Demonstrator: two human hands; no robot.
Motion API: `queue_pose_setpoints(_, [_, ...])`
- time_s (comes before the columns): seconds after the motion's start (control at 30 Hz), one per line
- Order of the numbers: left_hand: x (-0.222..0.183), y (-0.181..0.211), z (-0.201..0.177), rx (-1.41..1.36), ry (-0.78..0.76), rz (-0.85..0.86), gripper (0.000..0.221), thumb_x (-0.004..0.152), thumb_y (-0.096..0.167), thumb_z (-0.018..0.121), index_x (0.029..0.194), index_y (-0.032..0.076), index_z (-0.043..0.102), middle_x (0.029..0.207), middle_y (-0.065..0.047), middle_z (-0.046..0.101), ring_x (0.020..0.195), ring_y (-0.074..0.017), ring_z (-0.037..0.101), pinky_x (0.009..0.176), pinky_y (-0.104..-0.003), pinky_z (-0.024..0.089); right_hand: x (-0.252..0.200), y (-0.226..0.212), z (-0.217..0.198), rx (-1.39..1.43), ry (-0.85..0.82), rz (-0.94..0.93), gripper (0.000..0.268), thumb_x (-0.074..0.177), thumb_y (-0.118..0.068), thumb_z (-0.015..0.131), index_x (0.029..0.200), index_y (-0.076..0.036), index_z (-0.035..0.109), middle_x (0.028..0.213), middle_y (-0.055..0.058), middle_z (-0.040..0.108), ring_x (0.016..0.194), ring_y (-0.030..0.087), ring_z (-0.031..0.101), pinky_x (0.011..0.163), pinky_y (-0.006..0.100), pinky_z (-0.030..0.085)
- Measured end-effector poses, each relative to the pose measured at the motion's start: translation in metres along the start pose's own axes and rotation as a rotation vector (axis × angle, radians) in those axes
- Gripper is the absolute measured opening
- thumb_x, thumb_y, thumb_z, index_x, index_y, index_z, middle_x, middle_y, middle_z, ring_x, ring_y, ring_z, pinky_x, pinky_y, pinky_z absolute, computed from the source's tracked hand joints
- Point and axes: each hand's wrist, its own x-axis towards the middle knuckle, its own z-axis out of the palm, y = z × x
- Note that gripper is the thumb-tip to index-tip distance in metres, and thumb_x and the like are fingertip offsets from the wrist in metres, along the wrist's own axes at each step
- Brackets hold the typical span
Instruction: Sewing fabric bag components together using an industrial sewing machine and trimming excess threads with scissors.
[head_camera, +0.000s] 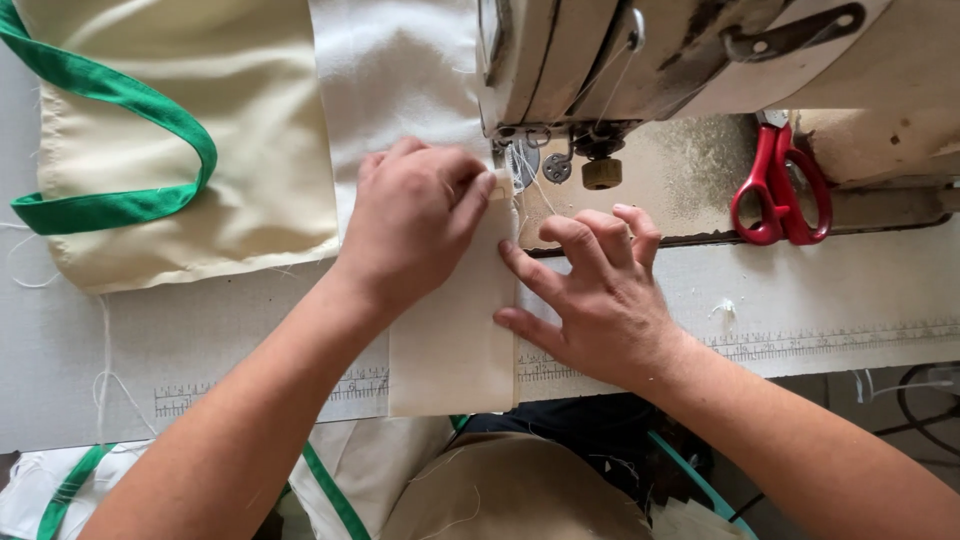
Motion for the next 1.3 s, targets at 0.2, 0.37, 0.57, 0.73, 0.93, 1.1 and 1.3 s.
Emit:
queue_pose_setpoints(0.2, [0.007, 0.003, -0.004, -0.096, -0.068, -0.183, 0.022, 0.085, 0.027, 0.052, 0.070, 0.017, 0.066, 0.067, 0.006, 0.067, 0.075, -0.0200, 0.055, 0.070, -0.040, 0.034, 0.001, 0.000, -0.002, 0.001, 0.004, -0.011, 0.048, 0.083, -0.058, 0.054, 0.111, -0.020, 0.061, 0.104, 0.005, 0.043, 0.100, 0.024, 0.040, 0.092, 0.048, 0.024])
queue_pose_setpoints(0.37, [0.003, 0.006, -0.006, -0.142, -0.084, -0.239, 0.023, 0.084, 0.028, 0.053, 0.073, 0.016, 0.068, 0.073, 0.005, 0.068, 0.084, -0.0176, 0.055, 0.078, -0.039, 0.032, 0.001, 0.000, -0.002, 0.006, 0.008, -0.019, 0.047, 0.083, -0.057, 0.055, 0.111, -0.019, 0.061, 0.103, 0.004, 0.043, 0.100, 0.024, 0.039, 0.092, 0.047, 0.024])
queue_pose_setpoints(0.57, [-0.022, 0.002, 0.008, -0.015, 0.211, 0.201, 0.010, 0.083, 0.017, 0.064, 0.078, 0.009, 0.065, 0.082, 0.002, 0.067, 0.091, -0.0232, 0.057, 0.083, -0.038, 0.034, 0.002, 0.000, -0.003, -0.017, 0.026, -0.026, 0.046, 0.085, -0.057, 0.052, 0.109, -0.019, 0.061, 0.102, 0.004, 0.045, 0.098, 0.024, 0.041, 0.092, 0.047, 0.025])
queue_pose_setpoints(0.73, [-0.037, 0.000, 0.005, 0.255, 0.175, 0.387, 0.013, 0.088, 0.015, 0.059, 0.096, 0.007, 0.065, 0.105, -0.006, 0.061, 0.104, -0.0278, 0.055, 0.095, -0.047, 0.035, 0.002, 0.000, -0.002, -0.028, 0.023, -0.029, 0.046, 0.084, -0.057, 0.053, 0.109, -0.019, 0.062, 0.102, 0.004, 0.045, 0.099, 0.024, 0.040, 0.093, 0.046, 0.024])
queue_pose_setpoints(0.93, [-0.041, -0.003, -0.002, 0.286, 0.118, 0.428, 0.021, 0.085, 0.014, 0.055, 0.101, 0.002, 0.064, 0.108, -0.010, 0.059, 0.103, -0.0282, 0.053, 0.090, -0.043, 0.038, 0.010, -0.006, -0.007, -0.060, 0.051, -0.091, 0.041, 0.086, -0.052, 0.055, 0.106, -0.017, 0.063, 0.125, -0.001, 0.054, 0.113, 0.022, 0.045, 0.095, 0.043, 0.021])
queue_pose_setpoints(1.1, [-0.038, -0.007, -0.009, 0.033, 0.040, 0.277, 0.031, 0.083, 0.009, 0.054, 0.113, 0.002, 0.051, 0.103, -0.012, 0.063, 0.099, -0.0265, 0.056, 0.083, -0.037, 0.041, 0.011, -0.010, -0.007, -0.074, 0.038, -0.085, 0.045, 0.086, -0.053, 0.052, 0.109, -0.016, 0.064, 0.123, 0.000, 0.059, 0.114, 0.022, 0.048, 0.097, 0.042, 0.019])
queue_pose_setpoints(1.3, [-0.037, -0.010, -0.004, 0.253, 0.099, 0.562, 0.015, 0.089, 0.009, 0.051, 0.096, 0.003, 0.063, 0.106, -0.010, 0.058, 0.103, -0.0302, 0.054, 0.092, -0.050, 0.039, 0.004, -0.007, -0.004, -0.067, 0.004, -0.032, 0.044, 0.083, -0.054, 0.057, 0.109, -0.019, 0.062, 0.119, 0.005, 0.050, 0.111, 0.023, 0.043, 0.097, 0.047, 0.021])
